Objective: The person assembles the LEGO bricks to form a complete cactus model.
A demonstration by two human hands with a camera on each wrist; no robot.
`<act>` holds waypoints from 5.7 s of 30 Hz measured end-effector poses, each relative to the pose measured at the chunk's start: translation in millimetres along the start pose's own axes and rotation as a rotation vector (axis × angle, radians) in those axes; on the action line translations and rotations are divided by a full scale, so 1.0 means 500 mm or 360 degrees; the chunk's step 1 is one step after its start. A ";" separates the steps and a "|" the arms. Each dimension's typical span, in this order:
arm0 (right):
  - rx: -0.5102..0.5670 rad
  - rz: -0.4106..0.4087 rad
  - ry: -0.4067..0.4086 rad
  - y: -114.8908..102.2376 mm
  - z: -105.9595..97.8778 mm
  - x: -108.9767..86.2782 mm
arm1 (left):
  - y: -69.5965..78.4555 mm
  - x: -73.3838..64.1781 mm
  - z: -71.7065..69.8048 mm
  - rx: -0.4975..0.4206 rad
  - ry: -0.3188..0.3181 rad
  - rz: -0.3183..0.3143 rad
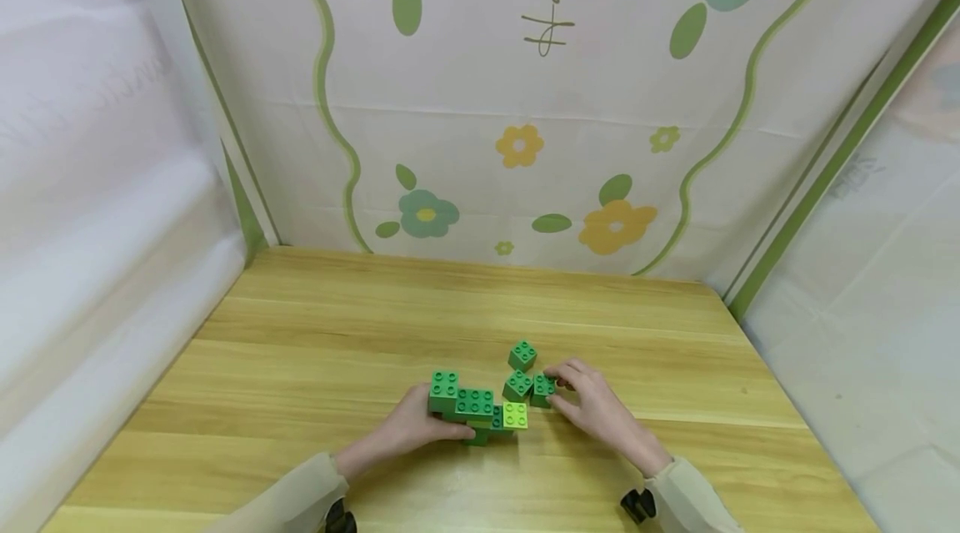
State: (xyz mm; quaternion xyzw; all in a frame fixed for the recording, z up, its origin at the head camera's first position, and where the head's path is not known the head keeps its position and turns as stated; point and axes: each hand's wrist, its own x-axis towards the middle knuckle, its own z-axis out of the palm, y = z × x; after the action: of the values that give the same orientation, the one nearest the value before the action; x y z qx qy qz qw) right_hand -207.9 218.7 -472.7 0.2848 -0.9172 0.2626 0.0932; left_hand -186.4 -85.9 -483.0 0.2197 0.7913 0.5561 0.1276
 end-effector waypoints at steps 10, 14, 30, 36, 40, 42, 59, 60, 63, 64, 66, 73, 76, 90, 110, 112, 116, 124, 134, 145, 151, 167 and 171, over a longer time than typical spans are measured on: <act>0.0044 0.0010 0.0009 -0.006 -0.005 -0.008 | 0.001 -0.001 0.000 -0.0039 -0.0013 -0.0017; 0.0043 0.0003 0.0028 -0.008 -0.008 -0.012 | 0.002 -0.001 0.000 -0.0042 -0.0010 -0.0036; 0.0040 -0.0018 0.0144 -0.025 -0.025 -0.019 | 0.002 -0.001 0.000 -0.0014 -0.0007 -0.0018; 0.0015 -0.0074 0.0184 -0.035 -0.031 -0.018 | 0.001 -0.001 0.000 -0.0018 -0.0003 -0.0014; -0.0004 -0.0119 0.0215 -0.043 -0.038 -0.018 | 0.001 -0.001 0.000 -0.0020 -0.0004 -0.0021; -0.0013 -0.0125 0.0227 -0.047 -0.041 -0.018 | 0.002 0.000 0.000 -0.0019 -0.0004 -0.0020; -0.0008 -0.0215 0.0270 -0.074 -0.054 -0.019 | 0.000 -0.002 0.001 -0.0020 -0.0007 0.0001; -0.0011 -0.0221 0.0274 -0.075 -0.054 -0.018 | 0.000 -0.002 0.001 -0.0018 -0.0006 0.0003; -0.0014 -0.0234 0.0283 -0.078 -0.056 -0.018 | 0.000 -0.002 0.001 -0.0008 -0.0002 0.0002; -0.0015 -0.0239 0.0284 -0.079 -0.057 -0.018 | 0.000 -0.002 0.001 -0.0004 0.0000 0.0002; -0.0016 -0.0243 0.0283 -0.082 -0.059 -0.018 | 0.000 -0.002 0.001 0.0001 0.0004 0.0003; 0.0004 -0.0255 0.0290 -0.092 -0.064 -0.018 | 0.000 -0.002 0.001 -0.0011 0.0002 0.0002; 0.0010 -0.0258 0.0295 -0.095 -0.064 -0.018 | 0.001 -0.002 0.001 -0.0025 -0.0003 -0.0002; 0.0030 -0.0330 0.0326 -0.108 -0.066 -0.017 | 0.002 -0.002 0.002 -0.0019 0.0002 0.0021; 0.0109 -0.0320 0.0277 -0.119 -0.060 -0.017 | 0.001 -0.002 0.001 -0.0018 -0.0008 0.0033; 0.0114 -0.0320 0.0278 -0.120 -0.059 -0.017 | 0.001 -0.002 0.001 -0.0014 -0.0009 0.0033; 0.0114 -0.0329 0.0278 -0.120 -0.057 -0.017 | 0.003 -0.002 0.000 -0.0005 -0.0008 0.0031; 0.0121 -0.0335 0.0256 -0.120 -0.053 -0.018 | 0.000 -0.001 0.001 0.0008 -0.0002 0.0018; 0.0135 -0.0330 0.0203 -0.122 -0.052 -0.018 | -0.001 0.000 0.001 0.0008 0.0002 0.0016; 0.0147 -0.0316 0.0127 -0.122 -0.053 -0.019 | 0.002 -0.001 0.003 -0.0002 0.0000 0.0011; 0.0161 -0.0384 0.0145 -0.120 -0.055 -0.020 | -0.002 -0.001 0.003 -0.0036 -0.0002 -0.0005; 0.0200 -0.0390 0.0107 -0.116 -0.057 -0.018 | -0.002 0.002 0.003 0.0004 0.0002 0.0040; 0.0217 -0.0359 0.0085 -0.115 -0.057 -0.017 | -0.005 0.002 0.002 0.0005 0.0008 0.0046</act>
State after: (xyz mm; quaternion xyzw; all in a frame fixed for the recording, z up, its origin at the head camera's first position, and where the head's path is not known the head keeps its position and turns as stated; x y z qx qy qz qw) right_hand -167.3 197.8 -426.4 0.3847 -0.8565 0.3197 0.1271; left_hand -187.4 -85.0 -485.6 0.2299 0.7893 0.5572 0.1174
